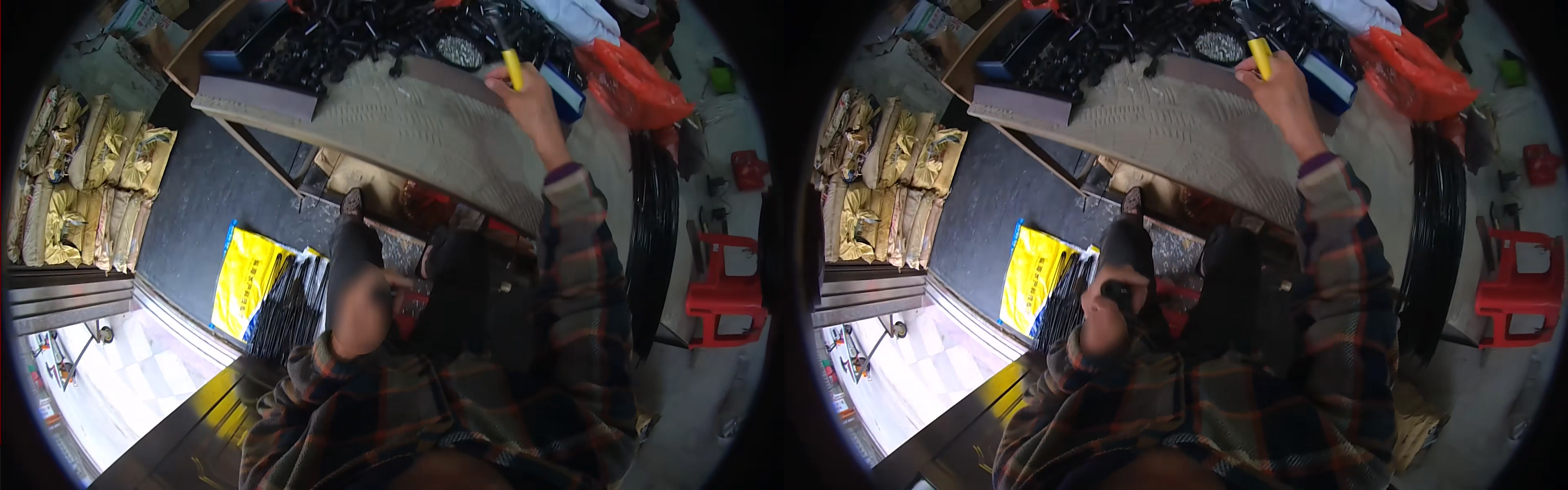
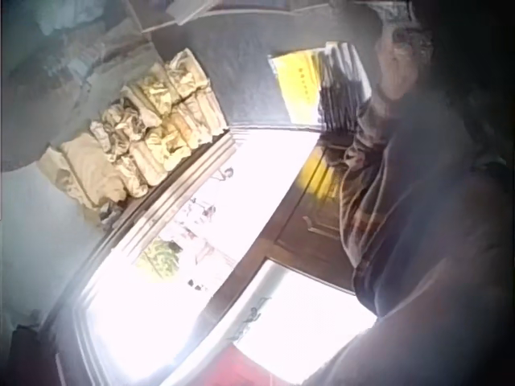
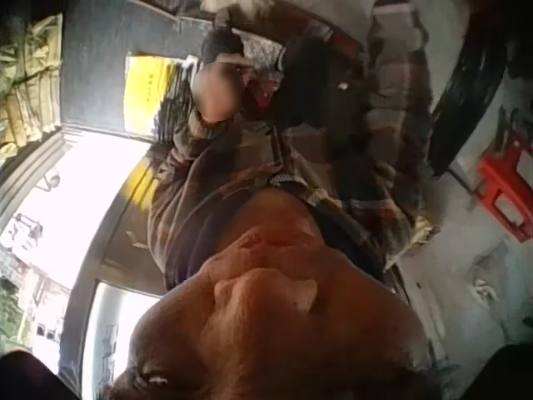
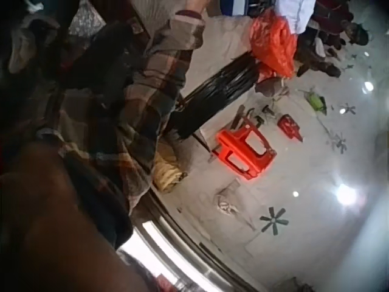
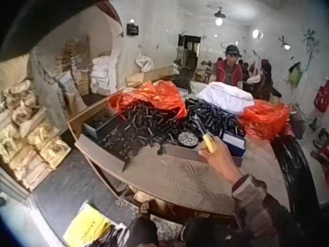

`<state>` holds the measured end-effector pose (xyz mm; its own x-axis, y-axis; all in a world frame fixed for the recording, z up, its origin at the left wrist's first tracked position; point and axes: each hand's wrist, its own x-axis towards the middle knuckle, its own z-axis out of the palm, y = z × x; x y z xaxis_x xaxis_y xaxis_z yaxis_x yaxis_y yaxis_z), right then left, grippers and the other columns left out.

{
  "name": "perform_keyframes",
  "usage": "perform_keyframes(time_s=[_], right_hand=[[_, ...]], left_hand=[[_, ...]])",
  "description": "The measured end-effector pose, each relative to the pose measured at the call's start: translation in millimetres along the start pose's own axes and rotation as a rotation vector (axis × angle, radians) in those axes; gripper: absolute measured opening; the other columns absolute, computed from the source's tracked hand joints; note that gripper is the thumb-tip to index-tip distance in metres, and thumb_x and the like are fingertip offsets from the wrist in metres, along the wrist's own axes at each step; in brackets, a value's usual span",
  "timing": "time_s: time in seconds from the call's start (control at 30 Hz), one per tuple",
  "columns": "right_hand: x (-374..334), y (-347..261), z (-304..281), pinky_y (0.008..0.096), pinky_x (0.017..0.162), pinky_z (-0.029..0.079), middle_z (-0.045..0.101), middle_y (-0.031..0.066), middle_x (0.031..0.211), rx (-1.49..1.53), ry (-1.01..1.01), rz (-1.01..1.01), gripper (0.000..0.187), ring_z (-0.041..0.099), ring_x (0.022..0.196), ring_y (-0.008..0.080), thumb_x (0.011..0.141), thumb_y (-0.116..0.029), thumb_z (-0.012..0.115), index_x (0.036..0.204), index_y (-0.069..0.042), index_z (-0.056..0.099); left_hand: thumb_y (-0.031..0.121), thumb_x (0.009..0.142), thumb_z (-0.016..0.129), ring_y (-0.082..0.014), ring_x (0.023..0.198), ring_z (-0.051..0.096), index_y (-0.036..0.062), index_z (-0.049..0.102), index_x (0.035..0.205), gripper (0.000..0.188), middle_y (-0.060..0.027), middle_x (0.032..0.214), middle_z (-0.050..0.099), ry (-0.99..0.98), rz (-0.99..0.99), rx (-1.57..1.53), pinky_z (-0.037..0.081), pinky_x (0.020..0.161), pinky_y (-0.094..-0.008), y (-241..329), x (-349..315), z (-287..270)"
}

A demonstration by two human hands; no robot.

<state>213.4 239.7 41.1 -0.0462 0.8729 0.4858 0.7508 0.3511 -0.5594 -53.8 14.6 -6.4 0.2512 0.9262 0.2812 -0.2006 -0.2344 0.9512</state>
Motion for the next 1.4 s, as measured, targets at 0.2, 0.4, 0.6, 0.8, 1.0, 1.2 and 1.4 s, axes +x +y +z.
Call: perform_keyframes(time_s=[0.2, 0.4, 0.6, 0.8, 1.0, 1.2, 1.4], right_hand=[[68.8, 13.1, 44.2, 0.0431, 0.070, 0.046, 0.052, 0.0120, 0.090, -0.518, -0.118, -0.004, 0.017, 0.058, 0.082, 0.0327, 0.074, -0.025, 0.066, 0.086, -0.012, 0.065], [87.5, 14.9, 63.9, 0.0424, 0.072, 0.047, 0.051, 0.0149, 0.097, -0.551, -0.205, 0.049, 0.024, 0.059, 0.084, 0.0338, 0.076, -0.023, 0.064, 0.092, -0.005, 0.063], [88.9, 19.7, 61.5, 0.0425, 0.072, 0.047, 0.052, 0.0150, 0.095, -0.523, -0.137, 0.064, 0.023, 0.059, 0.083, 0.0340, 0.077, -0.024, 0.062, 0.089, -0.004, 0.063], [73.0, 15.7, 35.8, 0.0390, 0.066, 0.044, 0.055, 0.0133, 0.082, -0.353, -0.008, -0.087, 0.026, 0.057, 0.074, 0.0324, 0.079, -0.023, 0.061, 0.089, 0.000, 0.057], [-55.0, -74.4, -3.3, 0.0211, 0.058, 0.040, 0.051, 0.0023, 0.074, 0.483, -0.147, 0.129, 0.015, 0.049, 0.065, 0.0071, 0.084, -0.015, 0.055, 0.083, 0.000, 0.054], [-162.2, -132.1, -6.3, 0.0239, 0.065, 0.045, 0.052, 0.0146, 0.095, 1.020, -0.140, -0.149, 0.015, 0.053, 0.068, 0.0132, 0.077, -0.006, 0.066, 0.083, 0.001, 0.055], [-173.9, -149.6, -25.2, 0.0252, 0.065, 0.046, 0.055, 0.0142, 0.093, 0.767, -0.185, -0.401, 0.015, 0.056, 0.071, 0.0156, 0.072, -0.011, 0.071, 0.079, -0.003, 0.060]], left_hand=[[0.051, 0.091, 0.029, -0.0089, 0.051, 0.038, -0.0036, 0.050, 0.096, 0.058, -0.0044, 0.059, 0.043, 0.054, -0.028, -0.062, 0.030, 0.048, -0.0229, -6.1, 4.5, -13.6], [0.049, 0.091, 0.032, -0.0096, 0.054, 0.039, -0.0040, 0.048, 0.097, 0.056, -0.0056, 0.062, 0.044, 0.018, -0.047, -0.078, 0.032, 0.050, -0.0234, -10.5, 14.3, -22.1], [0.049, 0.091, 0.032, -0.0103, 0.055, 0.040, -0.0042, 0.047, 0.098, 0.056, -0.0065, 0.065, 0.045, 0.023, -0.057, -0.092, 0.033, 0.052, -0.0234, -11.2, 14.7, -26.9], [0.050, 0.090, 0.031, -0.0106, 0.054, 0.040, -0.0042, 0.047, 0.098, 0.058, -0.0063, 0.064, 0.044, 0.034, -0.033, -0.080, 0.033, 0.051, -0.0235, -0.3, 7.6, -20.1], [0.060, 0.087, 0.027, -0.0106, 0.052, 0.038, -0.0030, 0.046, 0.101, 0.067, -0.0051, 0.061, 0.043, 0.203, -0.097, -0.091, 0.031, 0.049, -0.0236, 12.4, 2.6, -6.4], [0.051, 0.092, 0.021, -0.0080, 0.056, 0.041, -0.0019, 0.051, 0.098, 0.062, -0.0048, 0.068, 0.049, 0.098, -0.082, -0.034, 0.032, 0.052, -0.0221, 30.3, 8.0, 14.6], [0.055, 0.090, 0.019, -0.0129, 0.055, 0.048, -0.0012, 0.050, 0.089, 0.065, -0.0071, 0.070, 0.052, 0.110, 0.014, 0.095, 0.036, 0.051, -0.0254, 50.6, -0.7, 34.9]])
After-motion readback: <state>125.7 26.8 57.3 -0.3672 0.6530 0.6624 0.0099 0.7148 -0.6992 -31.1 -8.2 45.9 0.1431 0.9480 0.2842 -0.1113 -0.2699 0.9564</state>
